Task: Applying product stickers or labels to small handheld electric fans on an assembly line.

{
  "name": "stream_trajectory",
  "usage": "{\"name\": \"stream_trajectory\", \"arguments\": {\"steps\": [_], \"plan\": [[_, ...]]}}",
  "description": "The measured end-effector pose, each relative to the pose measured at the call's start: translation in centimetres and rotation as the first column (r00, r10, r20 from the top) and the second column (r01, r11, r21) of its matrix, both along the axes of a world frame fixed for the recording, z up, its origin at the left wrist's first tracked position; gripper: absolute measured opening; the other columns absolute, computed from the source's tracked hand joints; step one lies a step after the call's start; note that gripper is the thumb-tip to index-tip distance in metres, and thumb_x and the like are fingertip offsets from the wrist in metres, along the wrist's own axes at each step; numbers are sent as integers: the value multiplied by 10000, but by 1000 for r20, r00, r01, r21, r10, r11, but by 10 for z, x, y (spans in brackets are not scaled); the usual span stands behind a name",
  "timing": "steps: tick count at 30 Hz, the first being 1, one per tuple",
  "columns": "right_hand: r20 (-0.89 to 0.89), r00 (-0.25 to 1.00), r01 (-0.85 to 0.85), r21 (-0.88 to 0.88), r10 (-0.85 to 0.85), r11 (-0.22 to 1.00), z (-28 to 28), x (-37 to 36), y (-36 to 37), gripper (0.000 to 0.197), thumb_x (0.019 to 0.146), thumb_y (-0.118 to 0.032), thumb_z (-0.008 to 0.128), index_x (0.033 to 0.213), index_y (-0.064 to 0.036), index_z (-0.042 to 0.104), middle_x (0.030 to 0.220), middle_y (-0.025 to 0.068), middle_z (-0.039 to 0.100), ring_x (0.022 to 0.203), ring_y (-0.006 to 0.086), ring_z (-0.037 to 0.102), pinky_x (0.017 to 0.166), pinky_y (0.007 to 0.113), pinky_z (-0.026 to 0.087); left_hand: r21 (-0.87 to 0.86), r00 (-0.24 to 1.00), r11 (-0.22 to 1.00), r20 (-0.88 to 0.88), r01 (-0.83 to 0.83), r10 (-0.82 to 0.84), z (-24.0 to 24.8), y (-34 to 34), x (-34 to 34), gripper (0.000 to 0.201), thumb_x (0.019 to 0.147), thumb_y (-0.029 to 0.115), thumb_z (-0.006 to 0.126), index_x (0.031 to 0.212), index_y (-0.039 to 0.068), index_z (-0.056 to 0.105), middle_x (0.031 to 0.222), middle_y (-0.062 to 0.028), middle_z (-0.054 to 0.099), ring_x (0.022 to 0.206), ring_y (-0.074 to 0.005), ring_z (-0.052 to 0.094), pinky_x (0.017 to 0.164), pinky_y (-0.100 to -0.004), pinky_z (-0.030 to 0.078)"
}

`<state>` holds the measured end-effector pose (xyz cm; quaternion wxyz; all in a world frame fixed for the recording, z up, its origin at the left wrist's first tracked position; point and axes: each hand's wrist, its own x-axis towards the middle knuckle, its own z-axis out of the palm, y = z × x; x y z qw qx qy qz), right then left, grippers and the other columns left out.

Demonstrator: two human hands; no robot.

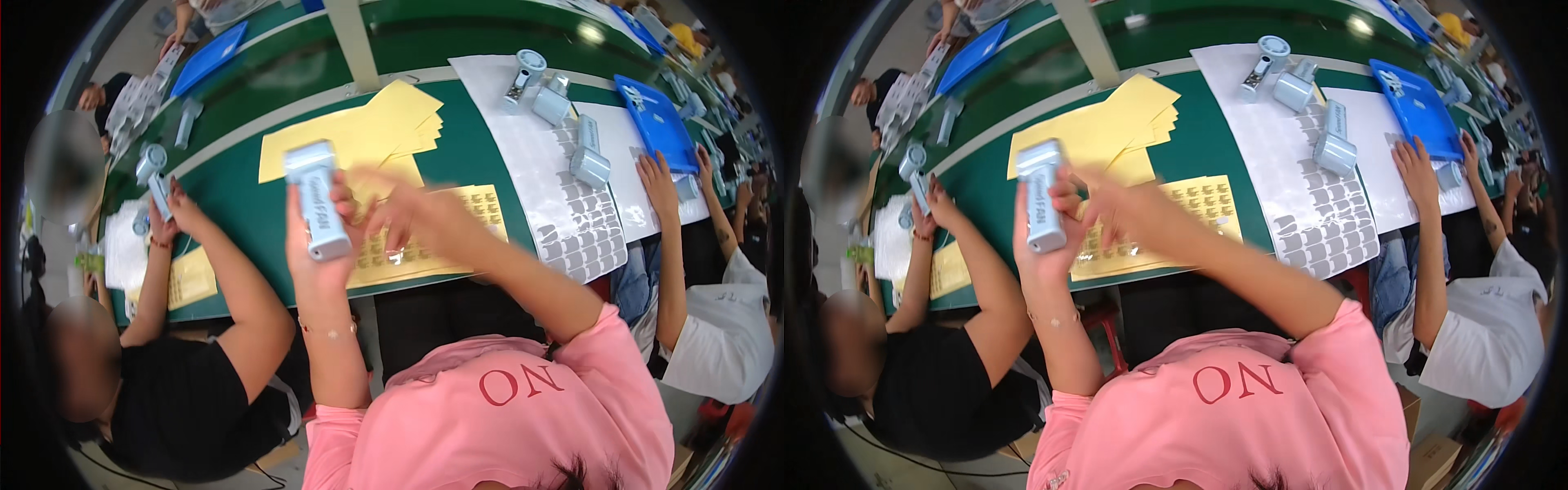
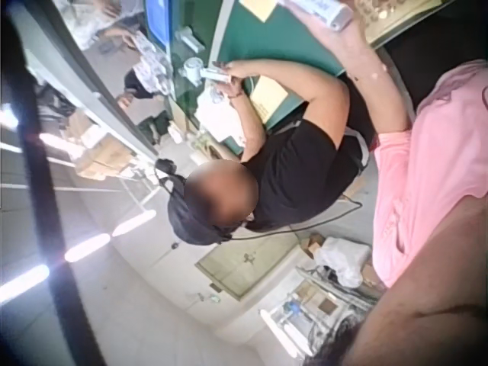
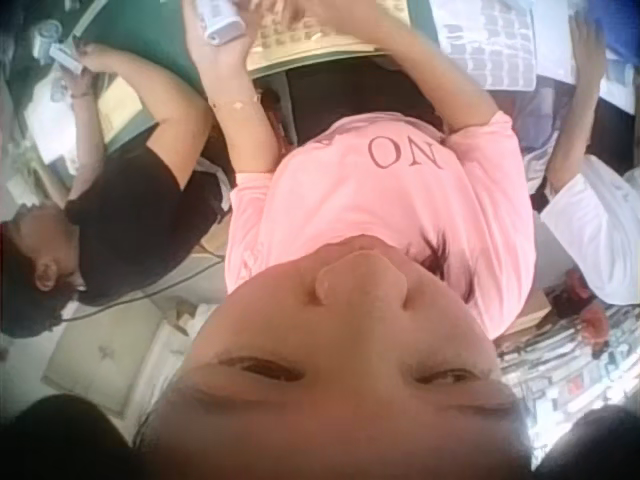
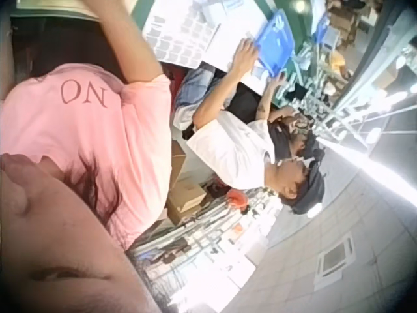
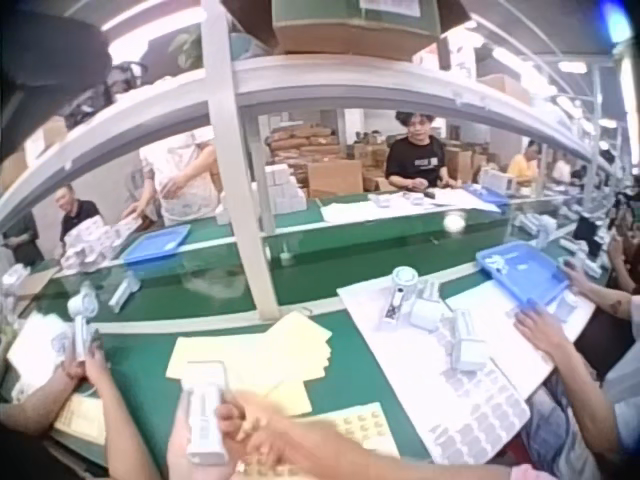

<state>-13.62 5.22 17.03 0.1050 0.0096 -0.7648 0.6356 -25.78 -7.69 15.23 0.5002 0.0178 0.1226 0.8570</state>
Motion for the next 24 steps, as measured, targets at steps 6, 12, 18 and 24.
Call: {"name": "stream_trajectory", "arguments": {"steps": [6, 12, 18, 24], "plan": [[-108, 489, 456, 878, -866, 148, 43, -21, 269, 588, 848, -554, 462, 728, -10, 652, 585, 155, 593, 550, 300, 619, 487, 378, 495, -262, 284, -110, -899, -959, -334, -18, 14, -79, 496, 858, 445, 524, 1076, 2, 471, 913, -140, 614, 811, -256, 610, 704, -395, 469], [423, 338, 307, 795, -841, 523, 24, -50, 302, 560, 687, -518, 674, 855, 13, 622, 699, 144, 589, 518, 204, 542, 449, 293, 470, 53, 176, -320, -745, -946, -644, -37, -11, -79, 559, 812, 398, 603, 1154, -15, 444, 1079, -206, 560, 977, -328, 548, 827, -395, 436], [115, 655, 525, 642, -747, 559, 41, -25, 265, 764, 656, -290, 732, 1279, -8, 391, 766, 131, 615, 558, 150, 583, 457, 257, 490, 417, 16, -298, -559, -859, -829, -48, -22, -66, 590, 796, 363, 636, 1190, -24, 427, 1158, -218, 516, 1053, -341, 506, 882, -391, 412], [76, 920, 338, 341, -384, 877, 61, -6, 141, 710, 717, -345, 691, 1295, -56, 397, 849, 118, 626, 657, 145, 589, 473, 252, 489, -370, 605, 867, -789, -332, -105, 9, 63, 37, 527, 874, 343, 555, 1251, -3, 427, 1194, -157, 528, 1101, -224, 518, 942, -323, 381]]}}
